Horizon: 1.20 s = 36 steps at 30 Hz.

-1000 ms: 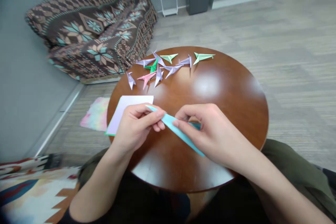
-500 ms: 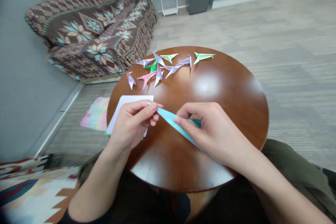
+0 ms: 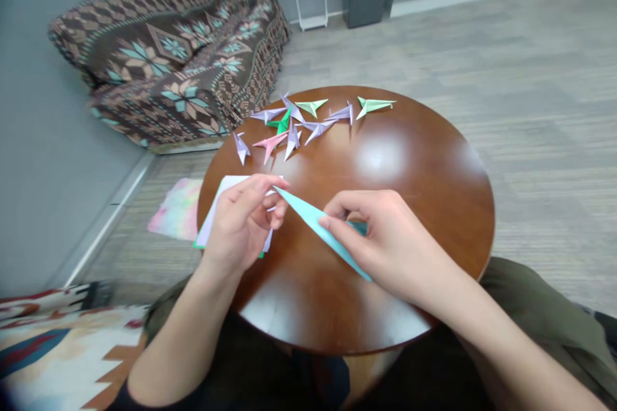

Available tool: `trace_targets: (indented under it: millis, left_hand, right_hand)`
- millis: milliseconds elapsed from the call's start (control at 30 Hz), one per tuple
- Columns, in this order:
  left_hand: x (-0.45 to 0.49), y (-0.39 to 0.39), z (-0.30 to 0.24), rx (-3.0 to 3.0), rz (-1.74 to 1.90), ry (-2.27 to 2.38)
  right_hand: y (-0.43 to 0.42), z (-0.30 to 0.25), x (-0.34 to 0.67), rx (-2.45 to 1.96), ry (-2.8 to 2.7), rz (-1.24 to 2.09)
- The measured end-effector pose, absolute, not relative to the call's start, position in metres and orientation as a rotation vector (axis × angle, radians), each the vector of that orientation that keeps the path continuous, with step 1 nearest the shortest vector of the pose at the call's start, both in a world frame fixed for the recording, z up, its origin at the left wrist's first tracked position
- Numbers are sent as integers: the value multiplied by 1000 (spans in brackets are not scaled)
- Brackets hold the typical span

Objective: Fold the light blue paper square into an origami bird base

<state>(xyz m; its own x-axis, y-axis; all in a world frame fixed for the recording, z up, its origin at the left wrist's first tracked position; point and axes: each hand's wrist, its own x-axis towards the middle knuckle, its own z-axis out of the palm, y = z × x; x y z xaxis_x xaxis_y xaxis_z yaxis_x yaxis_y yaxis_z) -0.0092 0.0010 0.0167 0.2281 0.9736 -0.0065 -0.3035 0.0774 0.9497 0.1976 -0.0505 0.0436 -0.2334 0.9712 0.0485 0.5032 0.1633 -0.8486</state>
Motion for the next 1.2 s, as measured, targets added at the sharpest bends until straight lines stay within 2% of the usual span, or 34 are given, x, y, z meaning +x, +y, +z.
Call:
trace_targets:
  millis: [333, 667, 867, 1200]
  left_hand:
    - [-9, -2, 13, 1165, 1109, 865]
    - [-8, -2, 13, 1180, 1106, 904]
    - [-3, -6, 16, 1188, 925, 921]
    - [-5, -6, 12, 1220, 967, 958]
  right_hand:
    - [-49, 42, 199, -1366, -1876, 854]
    - [-47, 41, 196, -1388, -1836, 906]
    - [-47, 41, 195, -1402, -1775, 950]
    - [-45, 42, 197, -1419, -1724, 990]
